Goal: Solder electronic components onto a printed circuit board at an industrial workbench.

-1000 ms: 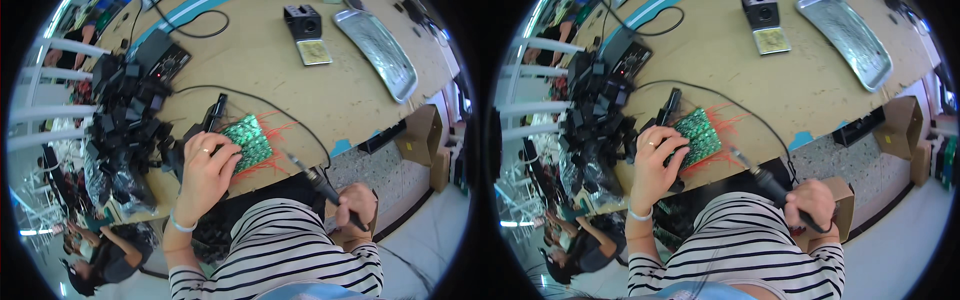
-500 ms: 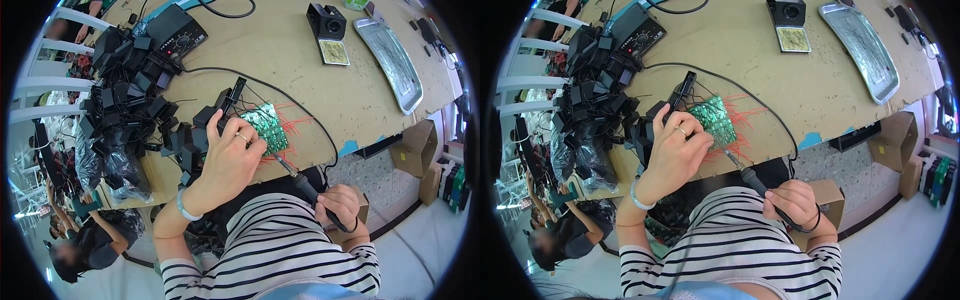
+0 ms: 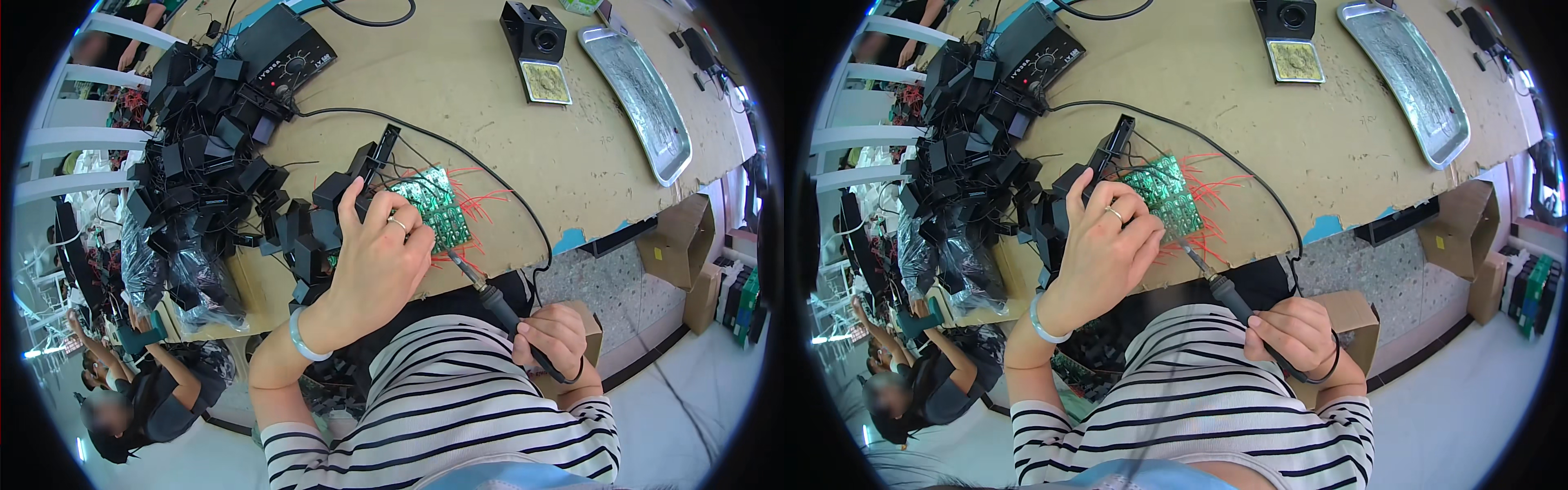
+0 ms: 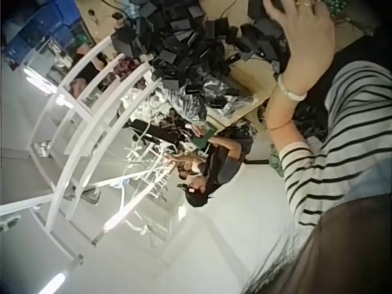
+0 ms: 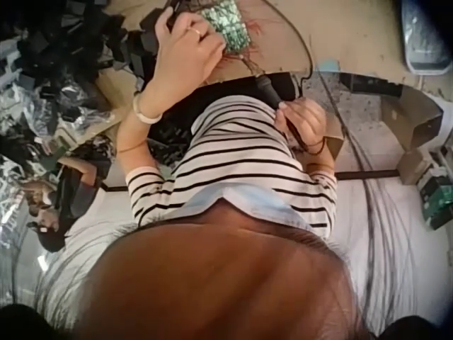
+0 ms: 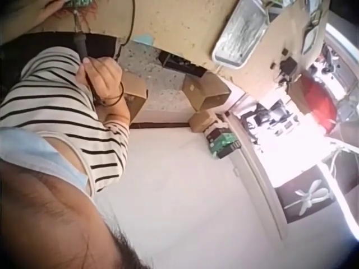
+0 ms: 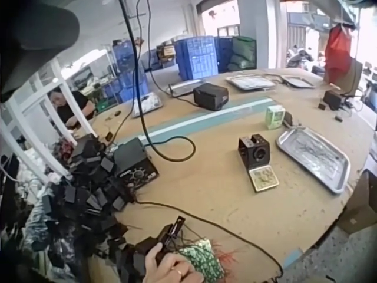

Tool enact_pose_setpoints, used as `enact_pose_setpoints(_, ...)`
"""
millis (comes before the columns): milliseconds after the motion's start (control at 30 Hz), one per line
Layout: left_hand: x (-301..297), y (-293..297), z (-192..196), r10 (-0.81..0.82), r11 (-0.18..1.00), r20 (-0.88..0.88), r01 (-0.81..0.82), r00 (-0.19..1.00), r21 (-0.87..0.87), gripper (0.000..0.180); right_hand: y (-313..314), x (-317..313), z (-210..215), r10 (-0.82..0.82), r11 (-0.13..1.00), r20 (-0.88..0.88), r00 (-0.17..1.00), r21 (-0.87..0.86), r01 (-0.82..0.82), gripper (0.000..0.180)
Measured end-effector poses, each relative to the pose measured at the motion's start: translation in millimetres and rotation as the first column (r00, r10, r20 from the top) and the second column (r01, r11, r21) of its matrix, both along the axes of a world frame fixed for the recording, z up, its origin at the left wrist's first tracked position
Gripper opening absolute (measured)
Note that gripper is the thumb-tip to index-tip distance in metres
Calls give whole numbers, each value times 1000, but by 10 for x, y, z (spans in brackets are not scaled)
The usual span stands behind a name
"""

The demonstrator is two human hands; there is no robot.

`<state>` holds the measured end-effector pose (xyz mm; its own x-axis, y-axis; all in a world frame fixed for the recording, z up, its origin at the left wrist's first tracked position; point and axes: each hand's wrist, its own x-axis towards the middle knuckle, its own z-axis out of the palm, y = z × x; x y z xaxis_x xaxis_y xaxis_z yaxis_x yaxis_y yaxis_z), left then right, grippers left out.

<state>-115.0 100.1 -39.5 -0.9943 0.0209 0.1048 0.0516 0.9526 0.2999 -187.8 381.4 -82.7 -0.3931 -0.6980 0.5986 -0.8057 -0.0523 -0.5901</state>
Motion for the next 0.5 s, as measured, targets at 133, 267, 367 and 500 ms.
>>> enact_pose_setpoints(133, -3, 3, -7, -1, 1000, 3, 1, 1000, -10, 9, 34, -8, -1, -54, 998, -3, 999, -25, 54, 23)
enact_pose_setpoints(267, -2, 6, -20, 2, 1000, -10, -2, 1000, -11, 9, 63, -21, 48, -98, 995, 2, 995, -31, 98, 23)
enact_pose_setpoints(367, 8, 11, -19, 5, 1000, -12, -6, 1000, -18, 9, 66, -15, 42, -119, 992, 14, 993, -31, 120, 23)
enact_pose_setpoints(500, -3, 22, -5, 3, 1000, -15, -3, 1000, -31, 9, 82, -13, 80, -118, 993, 25, 993, -23, 118, 23)
